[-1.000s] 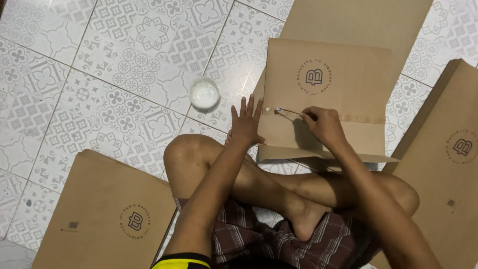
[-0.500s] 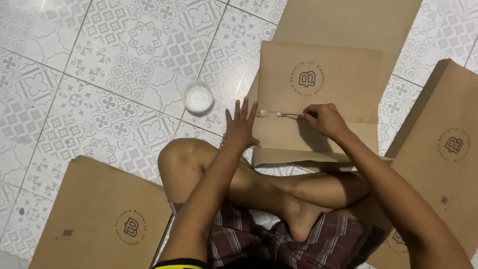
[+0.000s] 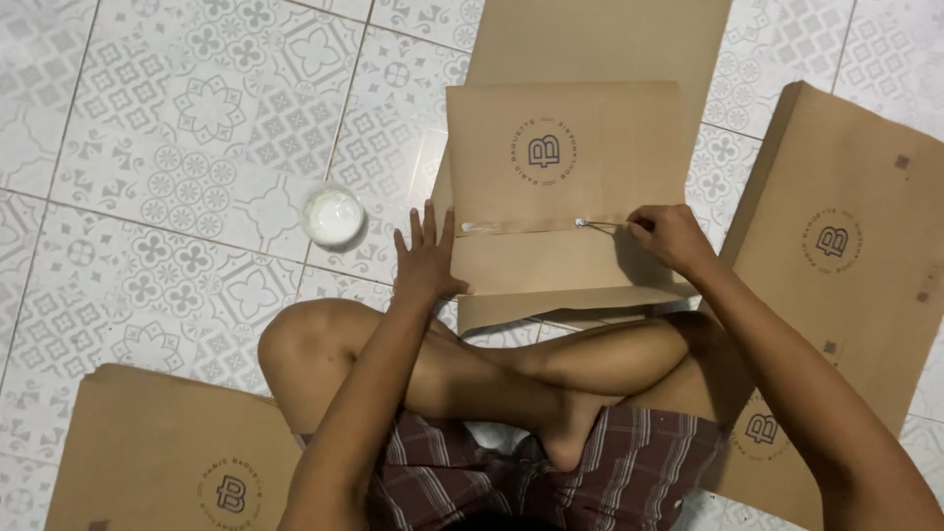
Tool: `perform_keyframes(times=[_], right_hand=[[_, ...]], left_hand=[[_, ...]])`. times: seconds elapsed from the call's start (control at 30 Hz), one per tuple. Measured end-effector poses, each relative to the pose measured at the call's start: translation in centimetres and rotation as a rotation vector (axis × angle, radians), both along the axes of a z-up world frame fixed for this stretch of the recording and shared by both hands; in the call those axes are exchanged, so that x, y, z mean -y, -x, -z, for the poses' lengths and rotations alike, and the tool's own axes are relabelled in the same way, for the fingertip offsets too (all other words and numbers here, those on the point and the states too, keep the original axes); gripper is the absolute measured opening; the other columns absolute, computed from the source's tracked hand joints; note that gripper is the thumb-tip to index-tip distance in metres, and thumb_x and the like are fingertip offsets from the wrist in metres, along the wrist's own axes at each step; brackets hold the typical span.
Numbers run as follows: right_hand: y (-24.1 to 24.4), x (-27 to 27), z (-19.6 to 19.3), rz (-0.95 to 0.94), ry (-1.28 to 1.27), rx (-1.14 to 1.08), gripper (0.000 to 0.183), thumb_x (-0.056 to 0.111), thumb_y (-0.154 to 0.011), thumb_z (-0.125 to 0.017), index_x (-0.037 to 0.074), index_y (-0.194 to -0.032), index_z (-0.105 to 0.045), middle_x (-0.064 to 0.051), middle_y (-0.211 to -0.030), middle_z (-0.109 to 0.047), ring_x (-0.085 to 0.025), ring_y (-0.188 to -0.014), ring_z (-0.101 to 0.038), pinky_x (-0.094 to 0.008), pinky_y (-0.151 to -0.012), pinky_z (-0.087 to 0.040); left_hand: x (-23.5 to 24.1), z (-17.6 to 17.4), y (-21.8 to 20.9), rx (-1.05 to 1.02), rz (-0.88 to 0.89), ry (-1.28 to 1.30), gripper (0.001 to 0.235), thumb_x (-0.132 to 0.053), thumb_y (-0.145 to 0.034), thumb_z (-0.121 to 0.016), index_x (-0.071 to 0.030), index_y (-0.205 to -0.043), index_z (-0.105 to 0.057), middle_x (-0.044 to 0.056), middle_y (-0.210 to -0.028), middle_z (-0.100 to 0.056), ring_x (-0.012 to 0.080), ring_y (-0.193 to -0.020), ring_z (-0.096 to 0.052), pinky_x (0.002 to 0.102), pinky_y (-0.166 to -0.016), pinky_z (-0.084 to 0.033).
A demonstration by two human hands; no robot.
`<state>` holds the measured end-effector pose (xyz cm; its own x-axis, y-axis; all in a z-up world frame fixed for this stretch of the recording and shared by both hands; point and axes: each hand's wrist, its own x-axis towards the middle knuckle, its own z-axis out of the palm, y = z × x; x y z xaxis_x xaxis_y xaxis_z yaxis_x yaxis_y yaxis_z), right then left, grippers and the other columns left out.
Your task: The person sits on a tiled floor and assembles brown paper bags. They apply glue to the edges of the bag flaps using a small stick, fold the flaps over, and press them down to secure the seal. The person repeats this process for multiple bags.
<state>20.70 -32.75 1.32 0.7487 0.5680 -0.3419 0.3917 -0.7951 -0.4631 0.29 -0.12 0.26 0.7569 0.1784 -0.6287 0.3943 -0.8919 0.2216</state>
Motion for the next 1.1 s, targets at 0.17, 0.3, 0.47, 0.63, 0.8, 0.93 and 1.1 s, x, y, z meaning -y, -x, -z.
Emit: perform_keyframes(times=[0.17, 0.3, 0.47, 0.63, 0.8, 0.93, 1.1], right_hand=[[-0.1, 4.5, -0.8, 0.122, 0.014, 0.046, 0.02, 0.008, -0.097, -0.071, 0.0, -0.114, -0.079, -0.026, -0.1, -0.077, -0.044, -0.097, -0.074, -0.05, -0.082, -0.061], [0.3, 8.1, -0.6, 0.271, -0.039, 0.115, 0.017, 0.007, -0.102, -0.069, -0.004, -0.112, -0.077, -0.026, -0.09, -0.075, -0.041, -0.084, -0.074, -0.046, -0.072, -0.061], [1.0, 10.0, 0.6, 0.426, -0.093, 0.077, 0.018, 0.01, -0.101, -0.068, -0.002, -0.11, -0.077, -0.022, -0.086, -0.075, -0.034, -0.079, -0.074, -0.043, -0.066, -0.06], [1.1, 10.4, 2.0, 0.468, -0.074, 0.077, 0.018, 0.012, -0.1, -0.069, -0.001, -0.107, -0.078, -0.019, -0.08, -0.074, -0.033, -0.074, -0.073, -0.043, -0.062, -0.059], [2.1, 7.9, 1.1, 0.373, -0.026, 0.145, 0.02, 0.008, -0.103, -0.065, -0.005, -0.114, -0.076, -0.027, -0.093, -0.075, -0.04, -0.086, -0.074, -0.044, -0.071, -0.062], [3.0, 5.8, 0.6, 0.344, -0.078, 0.128, 0.02, 0.004, -0.102, -0.066, -0.007, -0.114, -0.076, -0.03, -0.095, -0.075, -0.044, -0.089, -0.074, -0.047, -0.074, -0.062], [3.6, 3.6, 1.5, 0.237, -0.087, 0.117, 0.02, 0.009, -0.099, -0.066, -0.003, -0.111, -0.076, -0.028, -0.093, -0.075, -0.045, -0.09, -0.073, -0.049, -0.075, -0.062]], left_hand=[[0.1, 0.0, -0.3, -0.009, 0.05, -0.048, 0.135, -0.056, -0.072, -0.087, -0.015, -0.167, 0.0, 0.022, -0.172, 0.007, 0.0389, -0.159, 0.007, 0.068, -0.122, 0.0], [0.5, -0.2, -0.8, 0.028, -0.005, 0.063, 0.131, -0.053, -0.073, -0.086, -0.015, -0.167, -0.003, 0.022, -0.172, 0.004, 0.0382, -0.159, 0.008, 0.068, -0.122, 0.001], [-0.6, 0.8, -1.6, 0.078, -0.274, 0.346, 0.112, -0.064, -0.074, -0.079, -0.021, -0.163, -0.025, 0.013, -0.173, -0.001, 0.0316, -0.16, 0.001, 0.064, -0.122, -0.008], [-1.9, 3.2, -2.4, 0.115, -0.422, 0.347, 0.072, -0.078, -0.089, -0.057, -0.036, -0.148, -0.055, 0.005, -0.17, -0.018, 0.0252, -0.158, -0.012, 0.059, -0.12, -0.019], [-1.6, 4.1, -3.4, 0.144, -0.598, 0.531, 0.063, -0.068, -0.099, -0.054, -0.02, -0.137, -0.067, 0.017, -0.138, -0.06, 0.0409, -0.136, -0.052, 0.056, -0.107, -0.042], [-2.6, 6.5, -3.9, 0.153, -0.645, 0.505, 0.047, -0.057, -0.098, -0.058, -0.026, -0.13, -0.073, 0.011, -0.124, -0.071, 0.0362, -0.126, -0.062, 0.054, -0.103, -0.048], [-2.0, 3.9, -4.9, 0.2, -0.732, 0.643, 0.04, -0.03, -0.098, -0.061, -0.008, -0.13, -0.071, 0.021, -0.114, -0.074, 0.0368, -0.113, -0.069, 0.049, -0.098, -0.051]])
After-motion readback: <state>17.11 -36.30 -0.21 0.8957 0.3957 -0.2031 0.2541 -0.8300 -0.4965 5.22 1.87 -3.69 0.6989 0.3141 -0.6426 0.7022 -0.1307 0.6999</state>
